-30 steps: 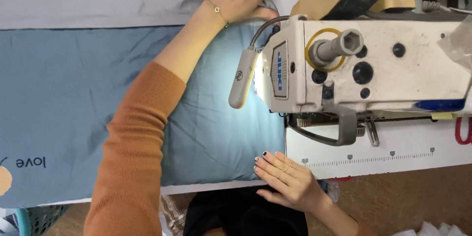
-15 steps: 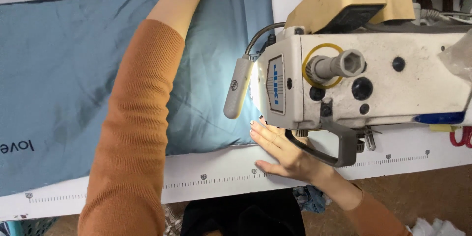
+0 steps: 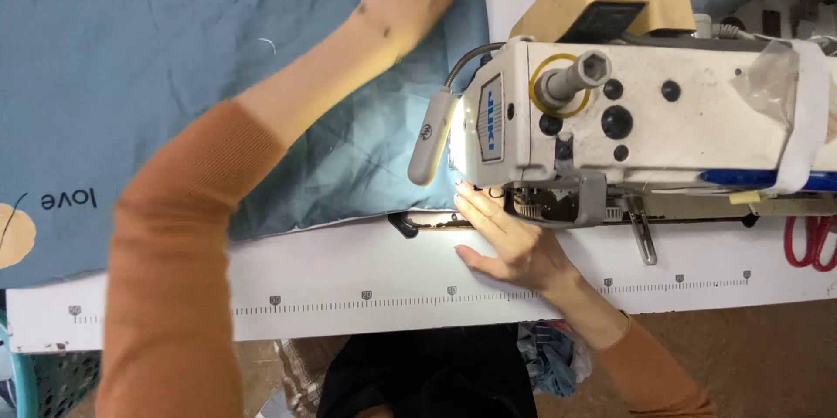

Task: Sewing the borders and edges of pillowcases using an industrial sewing machine.

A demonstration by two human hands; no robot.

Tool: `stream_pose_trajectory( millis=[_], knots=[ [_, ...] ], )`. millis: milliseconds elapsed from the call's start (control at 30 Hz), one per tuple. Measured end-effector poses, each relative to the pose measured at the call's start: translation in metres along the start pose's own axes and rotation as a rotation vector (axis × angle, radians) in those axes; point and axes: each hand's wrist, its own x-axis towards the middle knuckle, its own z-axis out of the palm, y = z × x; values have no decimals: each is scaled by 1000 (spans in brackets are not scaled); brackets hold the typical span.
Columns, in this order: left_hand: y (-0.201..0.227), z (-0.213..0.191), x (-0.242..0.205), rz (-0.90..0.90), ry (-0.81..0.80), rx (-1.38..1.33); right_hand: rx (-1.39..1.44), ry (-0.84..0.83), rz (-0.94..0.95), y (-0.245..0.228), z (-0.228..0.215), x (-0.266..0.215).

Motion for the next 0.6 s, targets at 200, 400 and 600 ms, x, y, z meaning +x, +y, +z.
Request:
stream_pose_trajectory(
  millis=[200,400,600],
  knots=[
    [-42,-178,-183,188,-457,-1188,-205,63,-20,1,2,-2],
    [-143,-172,-347,-123,-316,-744,-250,104,-6,2,7,-5],
    [-200,-155,-439,-213,-373,-285,-290,106,6,3,8,-7]
  ],
)
